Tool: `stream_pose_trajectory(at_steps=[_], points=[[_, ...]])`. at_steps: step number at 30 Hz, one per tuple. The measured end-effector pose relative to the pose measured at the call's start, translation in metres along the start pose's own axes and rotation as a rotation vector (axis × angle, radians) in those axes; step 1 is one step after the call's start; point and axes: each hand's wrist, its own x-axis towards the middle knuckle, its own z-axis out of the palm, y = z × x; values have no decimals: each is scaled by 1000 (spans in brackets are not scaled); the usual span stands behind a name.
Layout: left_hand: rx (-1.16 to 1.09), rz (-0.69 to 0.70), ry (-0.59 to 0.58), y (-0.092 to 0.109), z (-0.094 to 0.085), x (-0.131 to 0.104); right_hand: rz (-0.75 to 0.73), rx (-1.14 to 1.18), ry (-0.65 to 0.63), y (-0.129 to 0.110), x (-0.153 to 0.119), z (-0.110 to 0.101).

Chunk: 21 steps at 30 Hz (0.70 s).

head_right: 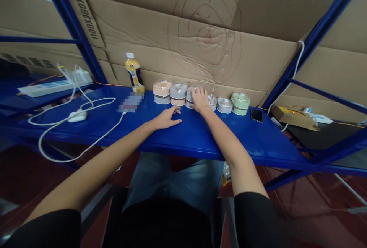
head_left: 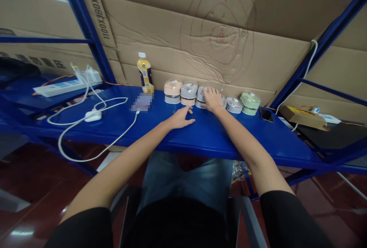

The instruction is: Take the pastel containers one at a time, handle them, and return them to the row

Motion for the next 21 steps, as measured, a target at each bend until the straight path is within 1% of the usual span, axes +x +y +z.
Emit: stream_pose_trajectory(at_steps=[2,4,6,8,11,13,14,15,18,21], points=[[-10,-1,2,0,0,0,-2,-23,-7,-5,-2,2],[-18,7,11,0,0,-1,-33,-27,10,-6,-9,-1],[-35,7,29,0,0,-2,-61,-17,43,-2,-17,-7],[-93,-6,75,-1,1,-2,-41,22,100,4,-24,-16],[-303,-49,177,1,-3,2,40,174,232,11,-31,-34],[-476,-89,197,5,-9,6,54,321,286,12,-38,-47],[-542,-105,177,8,-13,7,36,404,282,11,-43,-52],[-585,-110,138,11,-18,7,3,490,251,9,-48,-57],[-651,-83,-10,22,-29,4,-129,714,63,1,-66,-63],[-741,-76,-96,29,-32,-3,-214,876,-95,0,-79,-62]])
